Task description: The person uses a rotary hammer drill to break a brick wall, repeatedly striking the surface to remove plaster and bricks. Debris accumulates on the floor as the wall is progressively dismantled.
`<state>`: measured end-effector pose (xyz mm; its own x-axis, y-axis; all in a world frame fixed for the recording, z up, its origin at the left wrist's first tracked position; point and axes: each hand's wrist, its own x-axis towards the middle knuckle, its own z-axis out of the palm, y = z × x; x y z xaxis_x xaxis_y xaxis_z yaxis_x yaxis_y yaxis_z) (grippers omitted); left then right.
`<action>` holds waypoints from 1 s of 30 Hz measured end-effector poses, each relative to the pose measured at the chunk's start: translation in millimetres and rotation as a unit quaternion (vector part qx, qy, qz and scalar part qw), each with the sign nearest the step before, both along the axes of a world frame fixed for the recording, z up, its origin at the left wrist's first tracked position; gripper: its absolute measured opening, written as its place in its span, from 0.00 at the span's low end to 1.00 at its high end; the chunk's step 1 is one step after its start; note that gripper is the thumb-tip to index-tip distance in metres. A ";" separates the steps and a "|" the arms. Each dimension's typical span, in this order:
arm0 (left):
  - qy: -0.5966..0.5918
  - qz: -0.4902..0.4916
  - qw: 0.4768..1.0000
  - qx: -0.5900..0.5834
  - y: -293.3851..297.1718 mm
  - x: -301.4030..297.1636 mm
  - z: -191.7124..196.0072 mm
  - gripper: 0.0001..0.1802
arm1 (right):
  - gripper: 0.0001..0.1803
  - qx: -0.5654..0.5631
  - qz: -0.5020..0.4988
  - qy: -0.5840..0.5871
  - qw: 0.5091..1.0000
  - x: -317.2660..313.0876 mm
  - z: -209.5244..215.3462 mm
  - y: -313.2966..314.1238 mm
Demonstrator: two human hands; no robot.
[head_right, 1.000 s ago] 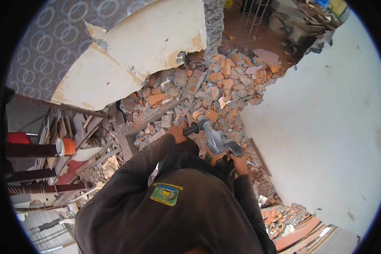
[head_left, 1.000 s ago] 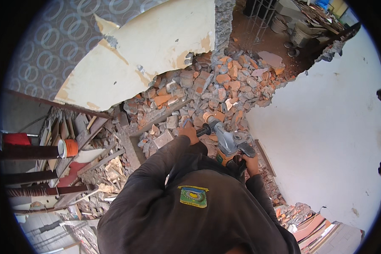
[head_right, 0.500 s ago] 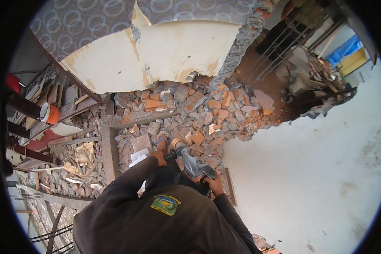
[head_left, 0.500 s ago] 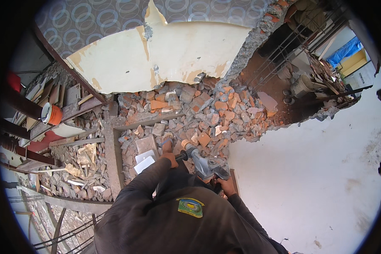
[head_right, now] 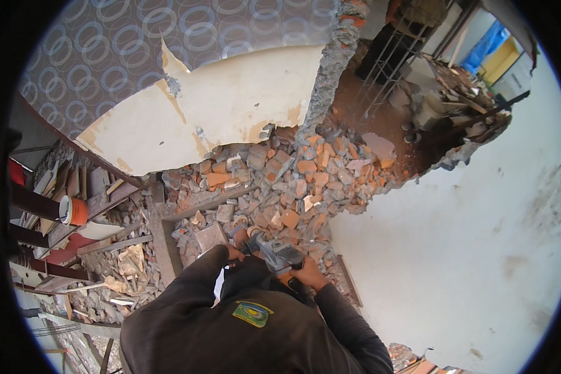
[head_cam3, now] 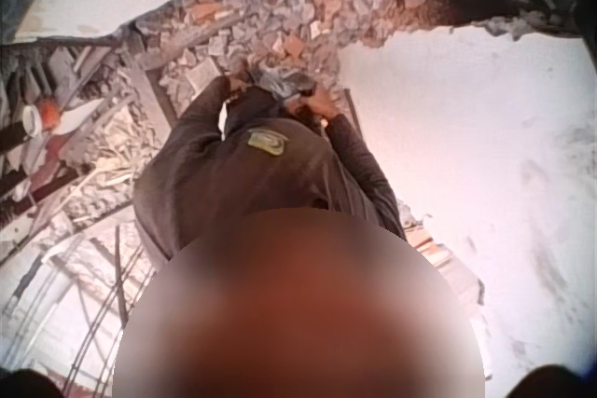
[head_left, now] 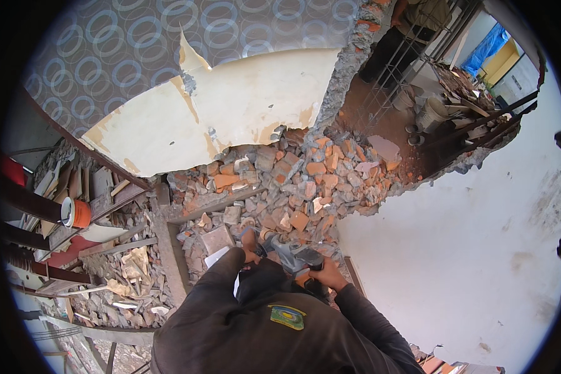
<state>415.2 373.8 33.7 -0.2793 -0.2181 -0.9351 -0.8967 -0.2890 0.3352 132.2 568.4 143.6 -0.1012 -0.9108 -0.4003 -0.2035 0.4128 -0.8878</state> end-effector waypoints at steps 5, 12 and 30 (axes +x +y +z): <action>-0.023 -0.021 0.999 0.012 16.3 -15.8 -10.4 0.24 | 0.13 -0.031 -0.035 -0.066 0.997 -3.5 5.0 18.5; -0.071 -0.215 0.971 -0.082 2.2 -44.0 -8.6 0.29 | 0.11 0.075 -0.207 -0.208 0.953 -6.7 -14.1 34.1; -0.088 -0.268 0.921 -0.268 -24.7 -21.9 -14.3 0.30 | 0.09 0.082 -0.151 -0.189 0.967 6.9 -29.8 8.1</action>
<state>393.3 349.0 19.4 -0.3356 -0.5365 -0.7743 -0.9166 0.3755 0.1371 139.1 576.5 113.8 -0.1706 -0.7843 -0.5965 0.2739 0.5438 -0.7933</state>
